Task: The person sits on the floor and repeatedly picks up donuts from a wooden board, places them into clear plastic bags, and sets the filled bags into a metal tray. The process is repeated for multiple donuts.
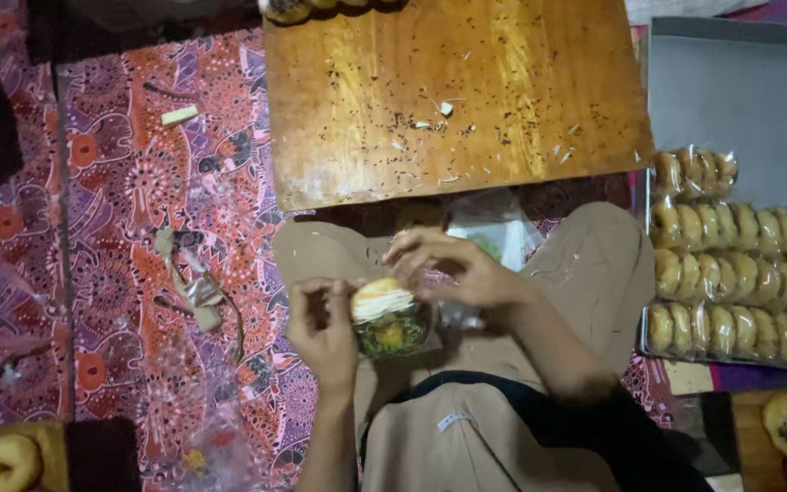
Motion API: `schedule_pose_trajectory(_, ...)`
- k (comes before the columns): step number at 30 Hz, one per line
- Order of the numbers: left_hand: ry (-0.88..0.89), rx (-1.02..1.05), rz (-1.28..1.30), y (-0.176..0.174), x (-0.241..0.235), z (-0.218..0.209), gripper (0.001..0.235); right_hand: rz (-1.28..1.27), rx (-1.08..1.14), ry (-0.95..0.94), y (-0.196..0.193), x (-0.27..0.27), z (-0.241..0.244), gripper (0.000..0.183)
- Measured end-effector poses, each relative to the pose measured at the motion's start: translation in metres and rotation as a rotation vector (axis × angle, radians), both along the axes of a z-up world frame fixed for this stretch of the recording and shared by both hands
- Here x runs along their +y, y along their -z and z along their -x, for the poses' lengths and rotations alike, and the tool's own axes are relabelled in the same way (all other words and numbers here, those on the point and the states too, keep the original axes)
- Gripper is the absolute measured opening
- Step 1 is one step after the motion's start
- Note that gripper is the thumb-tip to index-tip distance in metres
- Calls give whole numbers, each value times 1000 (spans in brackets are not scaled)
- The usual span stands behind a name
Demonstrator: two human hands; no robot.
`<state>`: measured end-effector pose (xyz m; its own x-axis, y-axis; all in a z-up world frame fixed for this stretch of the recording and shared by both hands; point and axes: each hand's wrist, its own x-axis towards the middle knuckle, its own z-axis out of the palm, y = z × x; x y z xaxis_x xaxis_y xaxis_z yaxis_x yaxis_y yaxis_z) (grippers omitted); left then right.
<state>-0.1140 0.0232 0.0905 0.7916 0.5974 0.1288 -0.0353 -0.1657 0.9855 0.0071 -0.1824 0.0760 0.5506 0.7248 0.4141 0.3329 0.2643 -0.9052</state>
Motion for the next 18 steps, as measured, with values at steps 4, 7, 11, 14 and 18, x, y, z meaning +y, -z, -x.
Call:
schedule_pose_trajectory(4,-75,67,176,41,33,-22,13,26,538,166,40,56,-9,16)
schedule_pose_trajectory(7,-161,83,83,67,52,-42,15,179,678,468,92,89,-16,22)
schedule_pose_trajectory(11,-206,-35,-379,95,66,-32,10,-114,760,606,157,118,-10,22)
schedule_pose_trajectory(14,-228,116,-489,127,63,-3,10,148,719,657,200,115,25,24)
schedule_pose_trajectory(18,-213,295,-45,173,68,14,14,456,626,630,247,113,55,30)
